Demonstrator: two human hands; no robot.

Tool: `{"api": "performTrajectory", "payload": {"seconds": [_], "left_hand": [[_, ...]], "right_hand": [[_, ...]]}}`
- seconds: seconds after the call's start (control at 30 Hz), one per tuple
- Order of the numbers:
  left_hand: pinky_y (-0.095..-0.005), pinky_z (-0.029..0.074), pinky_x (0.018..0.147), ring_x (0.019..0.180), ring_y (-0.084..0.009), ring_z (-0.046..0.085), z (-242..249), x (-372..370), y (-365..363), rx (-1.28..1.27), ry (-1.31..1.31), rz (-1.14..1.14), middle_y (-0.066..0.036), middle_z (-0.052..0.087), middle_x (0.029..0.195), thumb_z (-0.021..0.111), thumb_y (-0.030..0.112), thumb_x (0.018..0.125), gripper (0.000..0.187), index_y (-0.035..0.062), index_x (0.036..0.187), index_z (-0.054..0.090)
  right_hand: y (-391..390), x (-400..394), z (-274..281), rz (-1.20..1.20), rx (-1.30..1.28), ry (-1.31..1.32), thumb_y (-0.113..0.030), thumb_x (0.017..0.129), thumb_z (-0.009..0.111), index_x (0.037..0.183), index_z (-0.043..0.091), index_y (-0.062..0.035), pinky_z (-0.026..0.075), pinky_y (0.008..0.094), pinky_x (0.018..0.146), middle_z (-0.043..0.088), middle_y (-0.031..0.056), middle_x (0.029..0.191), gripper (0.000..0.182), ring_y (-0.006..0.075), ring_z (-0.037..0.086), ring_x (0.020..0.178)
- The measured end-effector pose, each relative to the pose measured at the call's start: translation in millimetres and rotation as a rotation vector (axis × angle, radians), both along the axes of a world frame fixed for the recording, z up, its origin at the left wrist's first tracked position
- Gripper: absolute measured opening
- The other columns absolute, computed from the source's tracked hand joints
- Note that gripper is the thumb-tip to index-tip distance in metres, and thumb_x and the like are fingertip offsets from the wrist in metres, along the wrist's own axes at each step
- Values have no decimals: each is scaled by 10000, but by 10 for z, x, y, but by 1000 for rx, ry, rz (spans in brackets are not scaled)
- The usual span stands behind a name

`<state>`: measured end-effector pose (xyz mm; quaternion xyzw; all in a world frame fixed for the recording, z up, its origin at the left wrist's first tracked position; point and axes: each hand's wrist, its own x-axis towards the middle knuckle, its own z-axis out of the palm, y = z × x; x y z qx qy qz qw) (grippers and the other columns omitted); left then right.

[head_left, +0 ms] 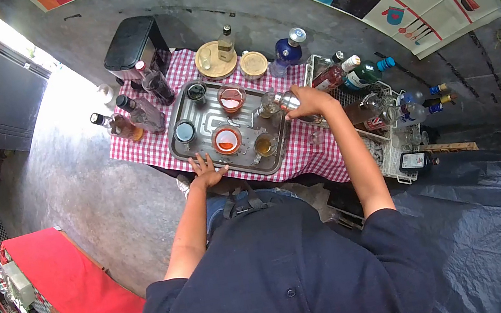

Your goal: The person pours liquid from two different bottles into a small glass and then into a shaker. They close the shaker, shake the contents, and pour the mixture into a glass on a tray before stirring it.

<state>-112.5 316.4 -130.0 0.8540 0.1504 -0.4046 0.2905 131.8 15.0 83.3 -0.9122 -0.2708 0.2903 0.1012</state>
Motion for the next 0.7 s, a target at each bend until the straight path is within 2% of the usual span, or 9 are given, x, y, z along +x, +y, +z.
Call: {"api": "performTrajectory", "payload": {"seconds": [0.23,0.33,0.7], "left_hand": [[-626,-178,1109,1347,-525,-377,-34,-22,-7,-5,-27,21,-324,-259,1546,404,824,834,1176,8,1561,-29],[-618,-178,1113,1350,-522,-375,-38,-21,-5,0,-23,14,-322,-260,1547,407,825,832,1178,9,1562,-26],[-621,-166,1118,1349,-522,-375,-18,-23,-6,-1,-26,11,-321,-262,1546,390,843,824,1185,18,1563,-32]], "right_hand": [[-125,23,-61,-4,49,-8,-485,616,838,1148,564,44,518,430,864,673,280,1061,799,395,670,985],[-113,77,-19,-41,-11,13,-476,593,849,1213,555,48,519,425,890,667,273,1102,863,390,657,1030],[1,72,18,9,1,-42,-490,606,839,1143,569,58,518,440,873,665,289,1070,814,404,659,1002]]}}
